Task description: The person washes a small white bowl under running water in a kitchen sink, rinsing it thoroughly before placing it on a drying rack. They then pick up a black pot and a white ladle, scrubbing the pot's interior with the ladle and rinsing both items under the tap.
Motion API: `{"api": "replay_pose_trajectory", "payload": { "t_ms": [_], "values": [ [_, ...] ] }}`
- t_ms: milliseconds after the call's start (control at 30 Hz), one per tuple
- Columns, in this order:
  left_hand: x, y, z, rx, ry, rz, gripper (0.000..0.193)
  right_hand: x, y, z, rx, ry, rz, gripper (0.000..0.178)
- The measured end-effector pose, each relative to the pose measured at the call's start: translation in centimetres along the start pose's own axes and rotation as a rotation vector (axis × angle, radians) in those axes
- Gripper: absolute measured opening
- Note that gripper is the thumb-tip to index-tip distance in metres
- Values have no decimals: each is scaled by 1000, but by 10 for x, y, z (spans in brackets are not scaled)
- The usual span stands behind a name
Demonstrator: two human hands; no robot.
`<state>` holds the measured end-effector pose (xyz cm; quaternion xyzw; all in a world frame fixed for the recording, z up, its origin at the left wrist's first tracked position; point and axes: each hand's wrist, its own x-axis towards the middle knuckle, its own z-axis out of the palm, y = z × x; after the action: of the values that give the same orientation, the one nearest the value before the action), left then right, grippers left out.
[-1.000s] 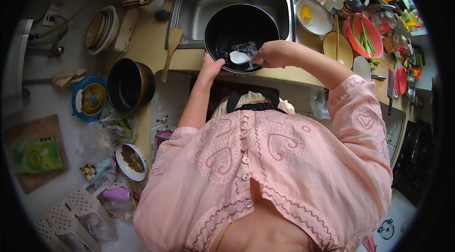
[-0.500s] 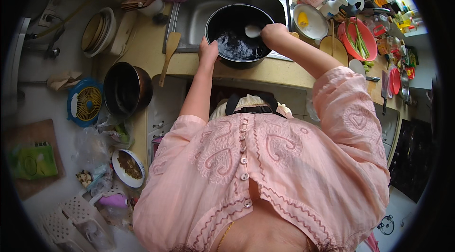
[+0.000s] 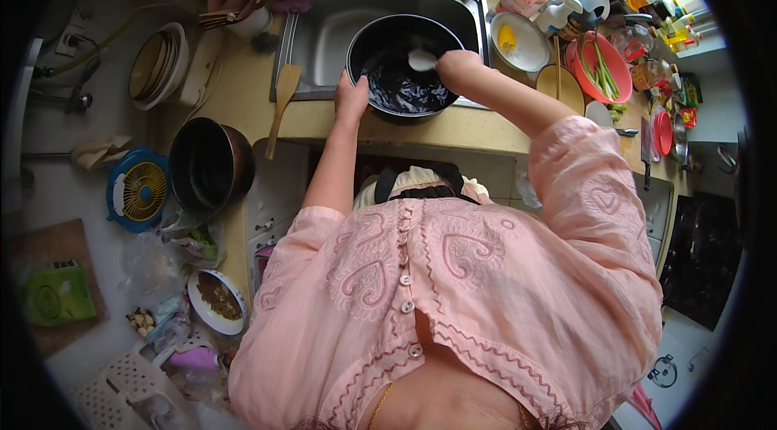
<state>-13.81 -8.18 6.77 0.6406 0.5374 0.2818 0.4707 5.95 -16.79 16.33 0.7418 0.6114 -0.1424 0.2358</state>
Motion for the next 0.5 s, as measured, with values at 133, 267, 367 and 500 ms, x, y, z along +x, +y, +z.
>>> {"api": "replay_pose_trajectory", "payload": {
  "t_ms": [133, 267, 367, 500],
  "values": [
    [-7, 25, -8, -75, -50, -143, 31, -48, -19, -13, -28, -40, -313, 19],
    [-8, 20, -8, -52, -64, -1, 32, -29, -43, -8, 57, 114, -301, 32],
    [4, -13, 1, -81, -39, 109, 34, -3, -37, -10, 121, 162, -135, 29],
    [0, 13, -6, -219, -158, -80, 32, 0, -3, -11, -4, 10, 33, 24]
  ]
}}
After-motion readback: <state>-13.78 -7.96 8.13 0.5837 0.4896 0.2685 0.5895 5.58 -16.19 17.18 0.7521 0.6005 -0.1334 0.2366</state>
